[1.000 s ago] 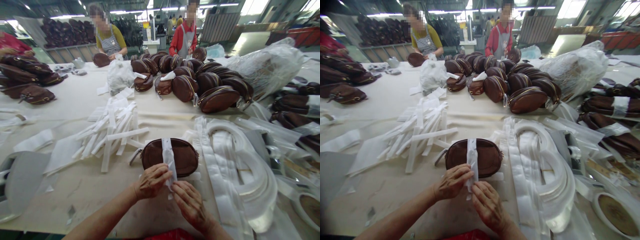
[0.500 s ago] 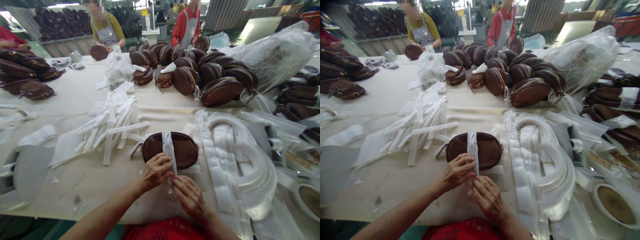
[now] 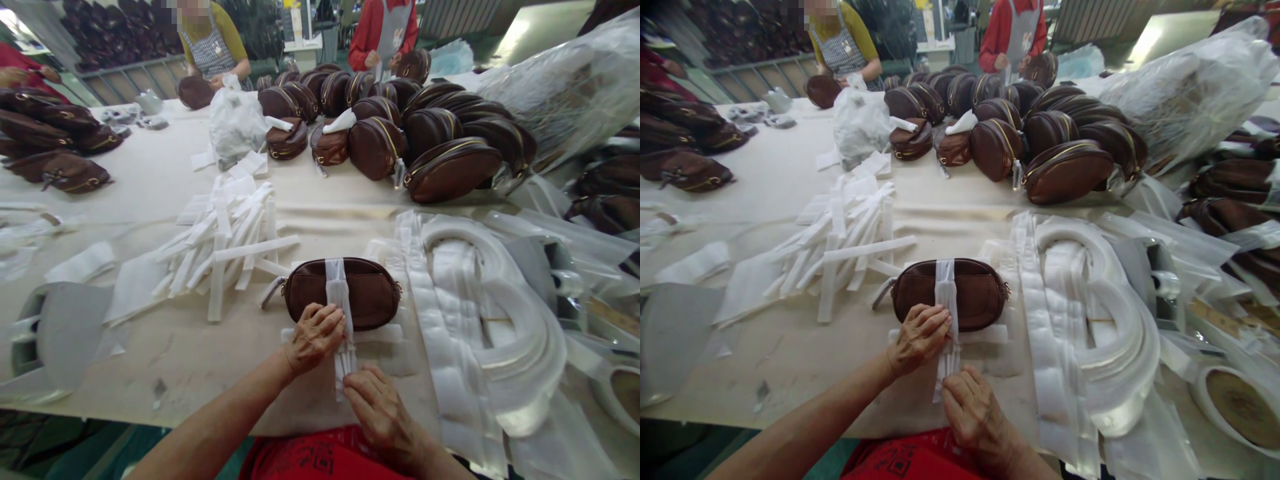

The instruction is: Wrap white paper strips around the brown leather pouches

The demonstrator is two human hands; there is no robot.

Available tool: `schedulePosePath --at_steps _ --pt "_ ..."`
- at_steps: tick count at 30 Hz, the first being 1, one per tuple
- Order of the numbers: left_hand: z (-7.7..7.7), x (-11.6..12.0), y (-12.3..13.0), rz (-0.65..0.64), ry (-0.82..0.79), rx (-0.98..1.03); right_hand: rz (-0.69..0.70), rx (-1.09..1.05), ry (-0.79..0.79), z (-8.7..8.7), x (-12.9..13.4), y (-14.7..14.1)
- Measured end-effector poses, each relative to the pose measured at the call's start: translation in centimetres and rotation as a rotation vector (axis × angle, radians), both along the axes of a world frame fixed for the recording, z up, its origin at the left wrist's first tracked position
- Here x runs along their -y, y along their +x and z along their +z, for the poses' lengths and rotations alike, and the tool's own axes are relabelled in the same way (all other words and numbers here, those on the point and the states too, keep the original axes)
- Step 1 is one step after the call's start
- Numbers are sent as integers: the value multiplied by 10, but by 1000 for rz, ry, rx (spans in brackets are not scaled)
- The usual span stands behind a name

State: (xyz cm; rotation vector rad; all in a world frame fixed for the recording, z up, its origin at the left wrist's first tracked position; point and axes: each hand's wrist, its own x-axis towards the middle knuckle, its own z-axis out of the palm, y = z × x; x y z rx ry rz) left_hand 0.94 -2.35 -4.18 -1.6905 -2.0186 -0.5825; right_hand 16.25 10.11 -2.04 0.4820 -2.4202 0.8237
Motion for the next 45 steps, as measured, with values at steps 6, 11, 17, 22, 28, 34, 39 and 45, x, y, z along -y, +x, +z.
schedulePosePath --at_steps 6,11,17,22,28,34,39,45 --pt "1 0 1 7 -26 -51 58 1 77 23 -16 -17" --pt "0 6 -3 -21 -83 7 80 -79 82 39 -39 -55" --pt "3 12 -7 -117 -115 217 120 -83 18 31 -53 -98" --pt "8 9 -6 -149 -42 319 86 -5 -72 11 -55 -117" --pt "11 8 -9 -166 13 385 -70 171 -129 -3 -52 -119" --pt "20 6 1 -52 95 318 -98 172 -122 -6 -48 -119" --pt "7 1 15 66 28 51 -124 157 -117 -6 -45 -115" --pt "-32 -4 8 113 225 -43 -185 212 -48 -16 -45 -122"
